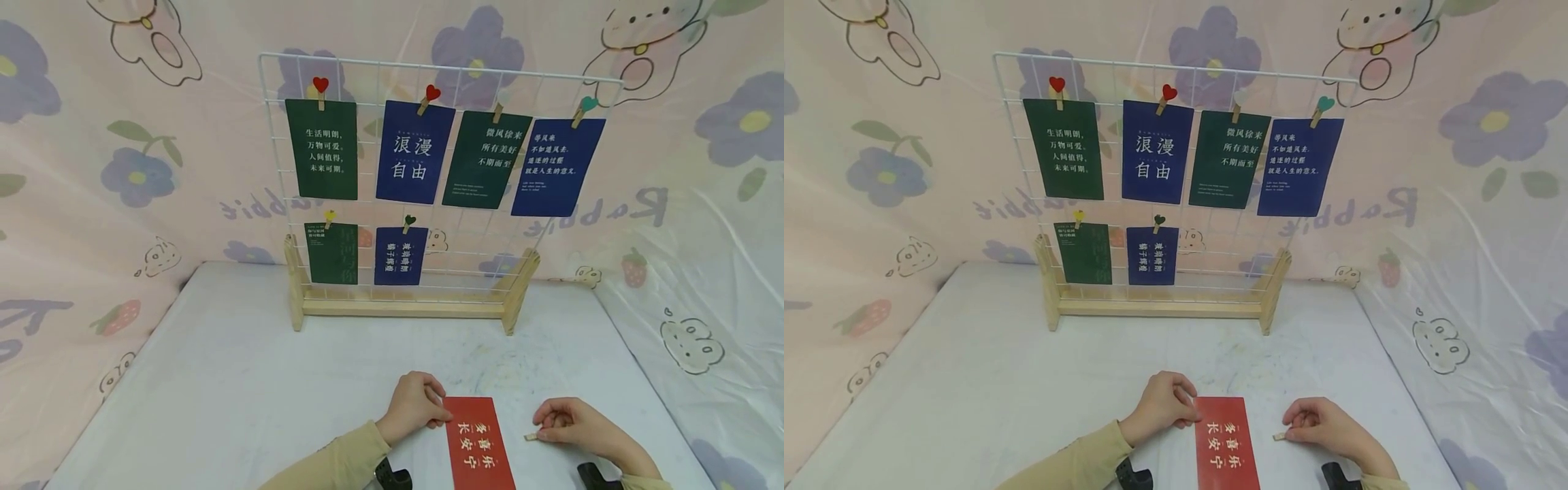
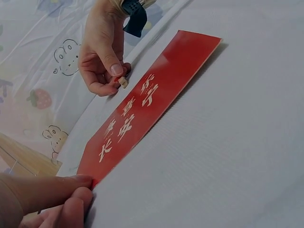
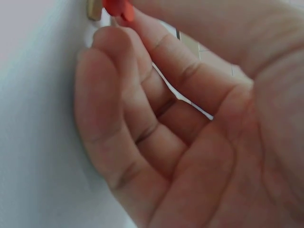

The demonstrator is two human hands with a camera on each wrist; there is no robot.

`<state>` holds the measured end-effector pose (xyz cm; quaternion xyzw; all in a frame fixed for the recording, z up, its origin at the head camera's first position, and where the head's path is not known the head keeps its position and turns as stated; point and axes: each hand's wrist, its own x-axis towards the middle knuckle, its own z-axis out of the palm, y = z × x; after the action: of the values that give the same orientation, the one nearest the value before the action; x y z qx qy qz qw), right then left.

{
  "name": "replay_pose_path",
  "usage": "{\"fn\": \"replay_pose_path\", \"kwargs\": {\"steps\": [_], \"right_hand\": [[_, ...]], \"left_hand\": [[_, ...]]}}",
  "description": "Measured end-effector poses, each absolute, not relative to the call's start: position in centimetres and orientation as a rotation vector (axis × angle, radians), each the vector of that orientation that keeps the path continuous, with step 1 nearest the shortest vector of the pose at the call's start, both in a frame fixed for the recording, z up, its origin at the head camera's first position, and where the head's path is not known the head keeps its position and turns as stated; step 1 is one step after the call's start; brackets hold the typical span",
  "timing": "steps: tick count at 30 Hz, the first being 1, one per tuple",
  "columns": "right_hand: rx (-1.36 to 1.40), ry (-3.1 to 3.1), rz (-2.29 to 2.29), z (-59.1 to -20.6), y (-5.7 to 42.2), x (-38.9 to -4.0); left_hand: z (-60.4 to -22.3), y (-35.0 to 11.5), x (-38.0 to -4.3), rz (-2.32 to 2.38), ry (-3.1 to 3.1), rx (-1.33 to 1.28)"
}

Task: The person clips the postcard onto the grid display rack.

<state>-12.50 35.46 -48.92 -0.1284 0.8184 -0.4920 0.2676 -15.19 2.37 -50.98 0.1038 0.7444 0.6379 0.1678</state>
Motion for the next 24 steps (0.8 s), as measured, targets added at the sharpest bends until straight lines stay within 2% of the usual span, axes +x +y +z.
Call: {"fn": "replay_pose_path", "kwargs": {"steps": [24], "right_hand": [[-0.312, 2.233, -1.314, -48.83, 35.5, -12.35]], "left_hand": [[-51.3, 2.34, -15.17, 1.835, 2.205, 0.341]]}}
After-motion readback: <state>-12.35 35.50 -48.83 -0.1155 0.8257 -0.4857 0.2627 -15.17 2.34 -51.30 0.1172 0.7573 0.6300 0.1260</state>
